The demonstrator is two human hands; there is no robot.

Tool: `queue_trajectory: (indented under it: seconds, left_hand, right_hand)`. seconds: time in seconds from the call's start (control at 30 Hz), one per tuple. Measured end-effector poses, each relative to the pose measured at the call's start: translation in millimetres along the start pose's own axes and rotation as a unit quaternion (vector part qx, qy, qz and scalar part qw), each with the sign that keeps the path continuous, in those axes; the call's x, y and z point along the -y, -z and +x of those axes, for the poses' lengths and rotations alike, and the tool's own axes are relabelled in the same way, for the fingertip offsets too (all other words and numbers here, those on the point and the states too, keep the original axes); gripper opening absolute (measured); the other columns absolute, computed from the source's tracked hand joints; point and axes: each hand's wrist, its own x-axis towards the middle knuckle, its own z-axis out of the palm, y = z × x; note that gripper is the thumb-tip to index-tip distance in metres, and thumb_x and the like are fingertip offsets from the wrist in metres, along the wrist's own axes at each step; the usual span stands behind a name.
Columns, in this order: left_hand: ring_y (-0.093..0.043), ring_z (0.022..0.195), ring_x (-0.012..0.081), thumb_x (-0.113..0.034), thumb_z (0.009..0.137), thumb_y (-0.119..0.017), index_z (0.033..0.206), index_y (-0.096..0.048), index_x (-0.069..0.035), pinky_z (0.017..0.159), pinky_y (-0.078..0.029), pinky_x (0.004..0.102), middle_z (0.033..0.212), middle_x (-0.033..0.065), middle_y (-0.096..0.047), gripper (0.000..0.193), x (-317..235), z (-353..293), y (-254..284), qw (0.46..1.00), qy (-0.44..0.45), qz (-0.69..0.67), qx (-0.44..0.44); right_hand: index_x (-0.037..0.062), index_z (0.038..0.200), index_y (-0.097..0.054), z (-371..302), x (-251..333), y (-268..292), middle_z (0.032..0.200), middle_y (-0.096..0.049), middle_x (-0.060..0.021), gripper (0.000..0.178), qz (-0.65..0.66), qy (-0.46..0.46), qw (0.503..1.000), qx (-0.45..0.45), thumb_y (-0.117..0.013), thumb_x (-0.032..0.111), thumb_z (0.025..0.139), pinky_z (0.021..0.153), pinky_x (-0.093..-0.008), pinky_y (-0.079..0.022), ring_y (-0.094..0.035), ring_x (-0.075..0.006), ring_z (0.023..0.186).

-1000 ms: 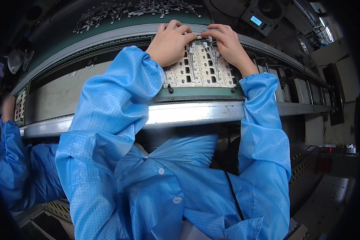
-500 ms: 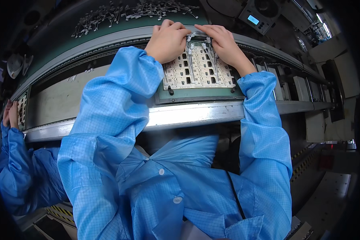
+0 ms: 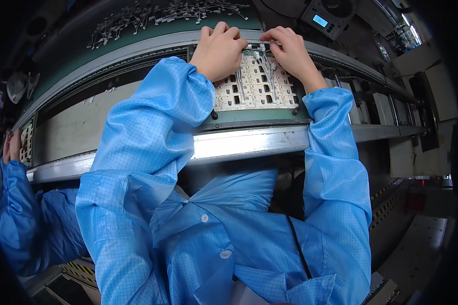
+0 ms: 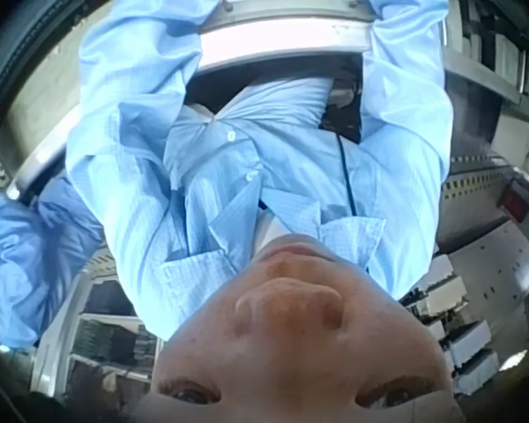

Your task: Assembling electronic components onto a printed circuit board on an industrial assembly line.

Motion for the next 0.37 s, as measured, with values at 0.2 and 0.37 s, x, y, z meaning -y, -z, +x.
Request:
queue_trajectory:
  seconds: [0.2, 0.37]
  left_hand:
    - [-0.052, 0.109, 0.0237, -0.014, 0.085, -0.060, 0.104, -0.076, -0.017, 0.091, -0.038, 0.0420, 0.107, 0.0029, -0.064, 0.025, 0.3, 0.2, -5.7, 1.000, -0.013, 0.006, -0.021]
    - [-0.052, 0.111, 0.0244, -0.016, 0.085, -0.062, 0.107, -0.075, -0.015, 0.093, -0.037, 0.0432, 0.109, 0.0039, -0.063, 0.025, 0.3, -2.1, -4.2, 1.000, -0.005, 0.008, -0.016]
  right_hand:
    - [0.0124, 0.098, -0.068, -5.2, 1.0, 3.5, 0.095, -0.064, -0.0004, 0.012, -0.082, 0.002, 0.996, 0.035, -0.063, 0.013, 0.087, 0.093, -0.0386, -0.036, -0.057, -0.0206, 0.101]
    - [0.0123, 0.099, -0.068, -4.9, 11.5, 7.1, 0.098, -0.064, 0.0001, 0.012, -0.087, -0.028, 0.993, 0.070, -0.066, 0.017, 0.088, 0.094, -0.0389, -0.036, -0.056, -0.0198, 0.103]
